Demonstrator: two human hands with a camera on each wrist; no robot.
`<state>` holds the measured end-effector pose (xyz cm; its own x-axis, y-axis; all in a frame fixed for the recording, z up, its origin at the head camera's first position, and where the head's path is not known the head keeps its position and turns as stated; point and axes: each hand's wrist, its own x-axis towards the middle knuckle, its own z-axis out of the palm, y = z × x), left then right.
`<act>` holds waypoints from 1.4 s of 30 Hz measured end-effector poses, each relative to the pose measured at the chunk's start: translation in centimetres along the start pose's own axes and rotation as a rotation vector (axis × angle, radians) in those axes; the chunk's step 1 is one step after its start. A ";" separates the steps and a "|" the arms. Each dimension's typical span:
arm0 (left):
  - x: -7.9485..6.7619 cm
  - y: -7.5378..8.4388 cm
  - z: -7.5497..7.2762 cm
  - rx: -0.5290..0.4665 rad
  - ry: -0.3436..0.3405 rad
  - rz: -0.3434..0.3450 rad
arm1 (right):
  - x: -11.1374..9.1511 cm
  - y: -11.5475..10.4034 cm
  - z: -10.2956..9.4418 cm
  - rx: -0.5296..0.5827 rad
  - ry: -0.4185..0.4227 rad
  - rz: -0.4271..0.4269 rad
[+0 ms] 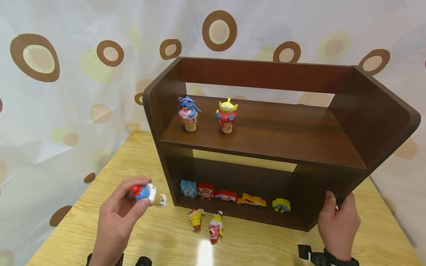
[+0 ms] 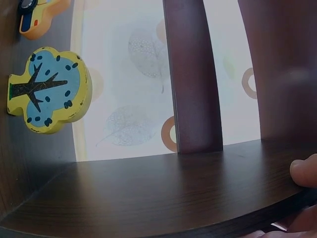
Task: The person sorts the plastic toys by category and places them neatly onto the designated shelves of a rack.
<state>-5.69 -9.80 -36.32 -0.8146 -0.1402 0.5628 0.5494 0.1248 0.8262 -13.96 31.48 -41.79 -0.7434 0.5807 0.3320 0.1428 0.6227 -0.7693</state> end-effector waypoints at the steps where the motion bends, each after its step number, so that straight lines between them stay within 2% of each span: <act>1: 0.2 0.6 0.4 -0.003 -0.015 0.025 | 0.0 0.1 0.0 0.002 0.006 0.000; 3: 0.7 1.7 1.2 -0.002 -0.042 0.087 | 0.0 0.1 -0.1 0.005 0.001 0.000; 7: 2.4 4.0 3.3 0.007 -0.118 0.161 | 0.1 0.1 0.0 0.006 0.002 0.001; 14: 6.7 6.9 7.6 0.024 -0.214 0.269 | 0.2 0.4 -0.1 -0.008 -0.023 0.022; 19: 9.7 8.3 9.9 0.207 -0.255 0.348 | 0.0 0.5 -0.1 -0.008 -0.028 0.009; 23: 12.1 9.9 11.5 0.411 -0.262 0.389 | -0.1 0.3 0.1 0.004 -0.006 -0.033; 27: 14.5 11.4 13.2 0.618 -0.274 0.381 | -0.1 0.3 0.1 0.006 0.006 -0.054; 33: 16.9 12.7 15.6 0.908 -0.360 0.317 | -0.1 0.2 0.0 0.006 -0.005 -0.034; 37: 17.8 12.5 16.8 1.031 -0.398 0.269 | -0.1 0.2 0.0 0.016 -0.016 -0.019; 42: 18.3 11.7 17.7 1.109 -0.418 0.197 | -0.1 0.1 0.1 0.021 -0.018 -0.018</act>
<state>-17.49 6.49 -16.78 -0.8449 0.2802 0.4556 0.3789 0.9148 0.1401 -13.91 31.44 -41.91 -0.7577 0.5594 0.3363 0.1156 0.6221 -0.7744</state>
